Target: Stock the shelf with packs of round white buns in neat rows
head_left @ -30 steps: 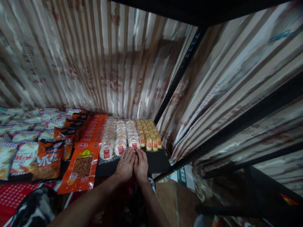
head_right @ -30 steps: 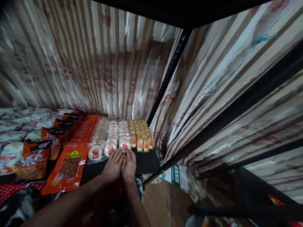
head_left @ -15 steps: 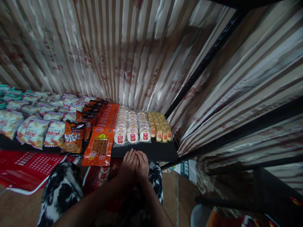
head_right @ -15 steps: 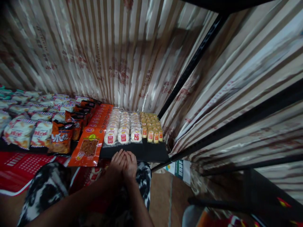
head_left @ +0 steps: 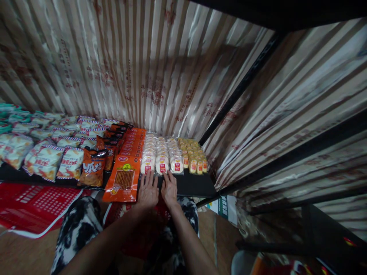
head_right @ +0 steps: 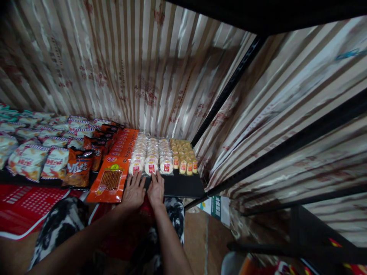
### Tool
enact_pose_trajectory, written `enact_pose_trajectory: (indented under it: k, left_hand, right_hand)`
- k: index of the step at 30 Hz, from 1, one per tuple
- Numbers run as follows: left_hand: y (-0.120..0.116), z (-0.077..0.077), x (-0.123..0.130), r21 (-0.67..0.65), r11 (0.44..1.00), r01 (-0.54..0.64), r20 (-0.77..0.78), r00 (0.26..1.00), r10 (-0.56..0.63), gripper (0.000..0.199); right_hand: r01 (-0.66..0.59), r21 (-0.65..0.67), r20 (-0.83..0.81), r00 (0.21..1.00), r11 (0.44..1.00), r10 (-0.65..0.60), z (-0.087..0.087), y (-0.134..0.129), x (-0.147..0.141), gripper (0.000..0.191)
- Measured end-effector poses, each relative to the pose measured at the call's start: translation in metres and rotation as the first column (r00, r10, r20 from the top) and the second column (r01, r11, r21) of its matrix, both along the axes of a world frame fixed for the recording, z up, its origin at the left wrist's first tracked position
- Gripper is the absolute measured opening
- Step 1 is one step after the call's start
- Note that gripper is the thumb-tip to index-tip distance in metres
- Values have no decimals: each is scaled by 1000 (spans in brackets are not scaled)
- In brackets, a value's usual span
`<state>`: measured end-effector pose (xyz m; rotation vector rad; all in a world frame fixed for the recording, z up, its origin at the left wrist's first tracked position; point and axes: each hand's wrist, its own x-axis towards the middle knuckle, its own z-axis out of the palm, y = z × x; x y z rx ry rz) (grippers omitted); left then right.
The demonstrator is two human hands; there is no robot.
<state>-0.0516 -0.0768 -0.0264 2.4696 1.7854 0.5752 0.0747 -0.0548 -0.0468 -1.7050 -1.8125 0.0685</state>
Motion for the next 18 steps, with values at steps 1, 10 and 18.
enact_pose_trajectory:
  k: [1,10,18]
  left_hand:
    - [1,1,-1,-27,1000,-2,-8,1000,1,51]
    - [7,-5,-2,-54,998,6,-17,1000,-7,47]
    - [6,0,-4,57,997,-47,46,998,44,44]
  right_hand:
    - [11,-7,6,1000,1000,-11,-1,0,-1,45]
    - [53,7,15,998,999,-53,1,0,-4,49]
    - [74,40,-39,997,996,-73,0,-1,-6,48]
